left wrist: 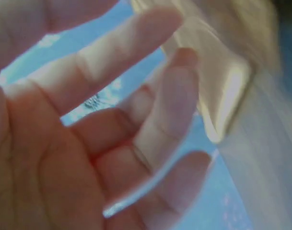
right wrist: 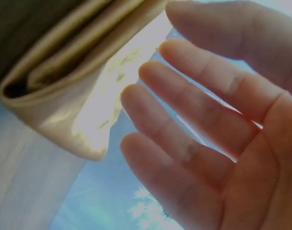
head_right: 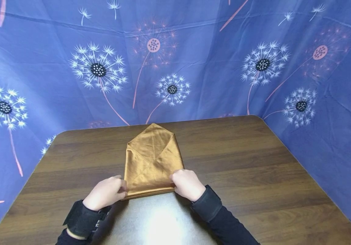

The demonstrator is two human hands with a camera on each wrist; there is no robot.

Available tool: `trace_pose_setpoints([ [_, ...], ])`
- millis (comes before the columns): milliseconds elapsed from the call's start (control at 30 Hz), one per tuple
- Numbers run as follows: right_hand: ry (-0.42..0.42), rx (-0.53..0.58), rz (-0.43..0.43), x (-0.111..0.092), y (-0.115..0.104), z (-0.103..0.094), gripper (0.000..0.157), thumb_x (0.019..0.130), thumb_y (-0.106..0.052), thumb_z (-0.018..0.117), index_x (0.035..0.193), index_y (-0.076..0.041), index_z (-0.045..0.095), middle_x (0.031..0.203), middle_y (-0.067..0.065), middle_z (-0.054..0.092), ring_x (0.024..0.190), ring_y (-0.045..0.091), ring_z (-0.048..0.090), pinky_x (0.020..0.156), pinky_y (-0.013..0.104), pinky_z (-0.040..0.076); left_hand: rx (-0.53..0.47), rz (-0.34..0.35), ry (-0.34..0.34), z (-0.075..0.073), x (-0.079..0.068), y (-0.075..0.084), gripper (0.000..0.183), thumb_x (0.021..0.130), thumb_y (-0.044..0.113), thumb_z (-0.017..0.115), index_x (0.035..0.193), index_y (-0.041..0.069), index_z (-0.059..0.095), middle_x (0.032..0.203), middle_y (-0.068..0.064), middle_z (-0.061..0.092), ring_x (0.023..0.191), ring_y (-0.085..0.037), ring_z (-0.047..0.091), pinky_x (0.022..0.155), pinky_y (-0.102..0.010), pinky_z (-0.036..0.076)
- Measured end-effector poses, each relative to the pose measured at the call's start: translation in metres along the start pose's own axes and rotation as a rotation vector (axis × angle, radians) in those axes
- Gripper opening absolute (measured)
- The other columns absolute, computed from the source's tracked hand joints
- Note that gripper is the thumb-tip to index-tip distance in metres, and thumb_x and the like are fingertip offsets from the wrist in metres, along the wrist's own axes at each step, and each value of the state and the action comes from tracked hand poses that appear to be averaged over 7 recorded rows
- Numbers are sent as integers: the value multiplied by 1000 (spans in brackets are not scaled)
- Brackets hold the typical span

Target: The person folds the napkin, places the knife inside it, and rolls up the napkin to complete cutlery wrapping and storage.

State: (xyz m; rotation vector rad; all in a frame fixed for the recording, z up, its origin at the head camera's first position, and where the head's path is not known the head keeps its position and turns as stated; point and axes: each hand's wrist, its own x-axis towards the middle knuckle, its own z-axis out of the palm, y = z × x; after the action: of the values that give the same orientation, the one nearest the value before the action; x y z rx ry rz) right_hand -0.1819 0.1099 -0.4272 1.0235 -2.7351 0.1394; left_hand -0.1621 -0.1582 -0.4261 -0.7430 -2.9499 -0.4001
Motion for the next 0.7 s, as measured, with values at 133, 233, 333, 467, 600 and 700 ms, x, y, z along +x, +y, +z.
trace_pose_setpoints([
  [133, -24, -19, -12, 4, -2, 1, 24, 57, -11, 73, 58, -18, 50, 56, -8, 49, 52, 14, 52, 43, 32, 39, 21, 96, 22, 7, 11, 11, 20, 63, 12, 68, 59, 16, 50, 64, 5, 44, 51, -9, 43, 44, -29, 37],
  [233, -38, -39, -38, 5, -3, 4, 26, 57, -15, 76, 59, -17, 50, 56, -7, 49, 52, 16, 52, 43, 32, 39, 7, 145, -25, 13, 18, 17, 16, 62, 12, 71, 66, 13, 55, 67, 5, 46, 54, -10, 47, 45, -29, 39],
  [333, -37, -85, -40, 6, -6, 8, 28, 54, -18, 78, 59, -16, 50, 57, -4, 50, 54, 18, 53, 45, 34, 41, 21, 170, -39, 21, 21, 20, 21, 58, 9, 74, 69, 12, 56, 67, 4, 46, 57, -11, 48, 47, -27, 40],
  [467, 9, -174, -81, 8, -15, 16, 26, 51, -15, 77, 57, -16, 51, 57, -1, 53, 54, 20, 55, 45, 33, 42, 132, 177, 40, 33, 21, 25, 26, 53, 7, 77, 69, 10, 56, 67, -1, 47, 61, -18, 50, 48, -29, 43],
  [600, 78, -318, -180, 9, -23, 21, 19, 55, -11, 72, 55, -17, 54, 54, -2, 54, 49, 16, 54, 41, 29, 40, 322, 219, 136, 42, 19, 33, 19, 56, 6, 73, 67, 9, 58, 65, -3, 50, 58, -20, 51, 47, -28, 42],
  [700, 115, -428, -243, 10, -26, 24, 18, 59, -10, 68, 53, -19, 54, 53, -6, 52, 47, 11, 52, 40, 25, 39, 517, 293, 224, 48, 18, 39, 10, 62, 7, 69, 63, 10, 59, 61, -2, 49, 53, -15, 49, 42, -24, 40],
])
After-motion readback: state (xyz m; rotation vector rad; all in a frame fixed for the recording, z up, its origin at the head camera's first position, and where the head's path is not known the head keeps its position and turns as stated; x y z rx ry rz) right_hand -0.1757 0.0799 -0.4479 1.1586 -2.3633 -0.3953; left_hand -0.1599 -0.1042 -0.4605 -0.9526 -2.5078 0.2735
